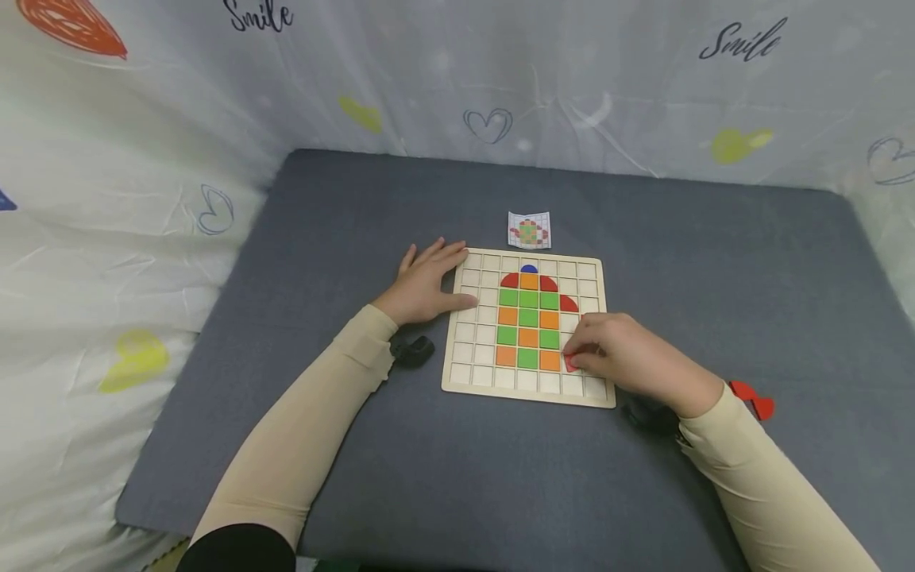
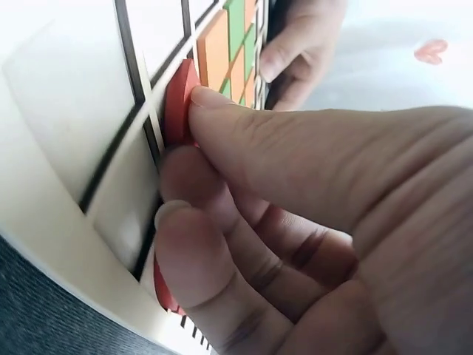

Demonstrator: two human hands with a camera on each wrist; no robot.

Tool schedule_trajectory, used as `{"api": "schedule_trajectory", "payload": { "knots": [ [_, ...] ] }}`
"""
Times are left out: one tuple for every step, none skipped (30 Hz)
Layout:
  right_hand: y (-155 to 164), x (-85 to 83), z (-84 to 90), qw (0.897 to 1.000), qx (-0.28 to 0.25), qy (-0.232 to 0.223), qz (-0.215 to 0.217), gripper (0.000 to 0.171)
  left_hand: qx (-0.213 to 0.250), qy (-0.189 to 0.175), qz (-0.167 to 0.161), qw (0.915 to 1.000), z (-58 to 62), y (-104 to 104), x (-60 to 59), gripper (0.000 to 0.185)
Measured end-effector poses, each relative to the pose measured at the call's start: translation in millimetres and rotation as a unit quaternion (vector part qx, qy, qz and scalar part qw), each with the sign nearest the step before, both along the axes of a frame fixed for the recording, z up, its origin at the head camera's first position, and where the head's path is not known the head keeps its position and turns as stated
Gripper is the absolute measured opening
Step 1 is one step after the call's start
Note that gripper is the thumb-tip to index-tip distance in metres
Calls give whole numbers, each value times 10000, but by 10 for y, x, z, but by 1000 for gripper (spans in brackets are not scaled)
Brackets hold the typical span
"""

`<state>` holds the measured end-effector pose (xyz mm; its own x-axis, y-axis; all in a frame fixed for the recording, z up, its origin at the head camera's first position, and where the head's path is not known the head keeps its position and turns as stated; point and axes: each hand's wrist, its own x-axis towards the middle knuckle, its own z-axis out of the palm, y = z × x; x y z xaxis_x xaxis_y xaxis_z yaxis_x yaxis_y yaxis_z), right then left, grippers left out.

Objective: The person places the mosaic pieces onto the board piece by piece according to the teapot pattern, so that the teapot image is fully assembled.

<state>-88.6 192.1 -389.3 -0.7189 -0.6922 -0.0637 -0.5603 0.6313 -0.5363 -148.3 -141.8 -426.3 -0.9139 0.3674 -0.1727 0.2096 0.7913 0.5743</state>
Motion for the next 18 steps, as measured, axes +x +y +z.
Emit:
{"api": "schedule_trajectory", "payload": {
  "knots": [
    [-2,6,-8,10000,6,1,-18,17,-1,1,-2,10000,-3,1,-1,92],
    [-4,12,-14,10000,11,8,-29,17,3,-2,-6,10000,-5,2,-3,92],
    [-5,20,-18,10000,20,19,-37,18,7,-2,-6,10000,-5,3,-3,92],
    [-6,27,-20,10000,43,38,-49,18,8,6,-8,10000,-6,5,-3,92],
    [-5,33,-22,9999,61,59,-64,19,8,11,-11,10000,-5,6,-5,92],
    [-6,40,-23,9999,67,83,-59,19,9,22,-16,10000,-3,7,-6,92],
    [-6,45,-25,9999,75,111,-67,19,3,33,-21,10000,-1,9,-7,92],
    [-7,49,-28,9999,76,131,-83,19,3,44,-22,10000,0,11,-9,92],
    [-9,52,-31,9998,71,152,-93,18,-2,56,-21,10000,1,11,-11,91],
    [-11,54,-34,9998,55,169,-98,18,-10,65,-22,10000,3,12,-13,91],
    [-14,56,-39,9998,25,177,-98,17,-13,65,-17,10000,5,11,-16,92],
    [-16,58,-43,9998,-2,183,-97,17,-18,66,-14,10000,5,12,-18,92],
    [-16,60,-49,9998,-19,196,-102,17,-16,60,-10,10000,1,12,-19,91],
    [-15,62,-55,9997,-40,225,-94,17,-19,55,-6,10000,0,11,-19,92],
    [-14,64,-62,9996,-64,259,-69,17,-24,52,-7,10000,-2,10,-18,92],
    [-9,67,-66,9995,-84,290,-52,17,-33,51,-12,10000,-8,10,-18,92],
    [0,71,-69,9994,-86,316,-54,17,-32,45,-17,10000,-13,10,-16,92],
    [14,75,-68,9994,-96,339,-55,17,-25,42,-21,10000,-21,11,-14,92]
  ]
}}
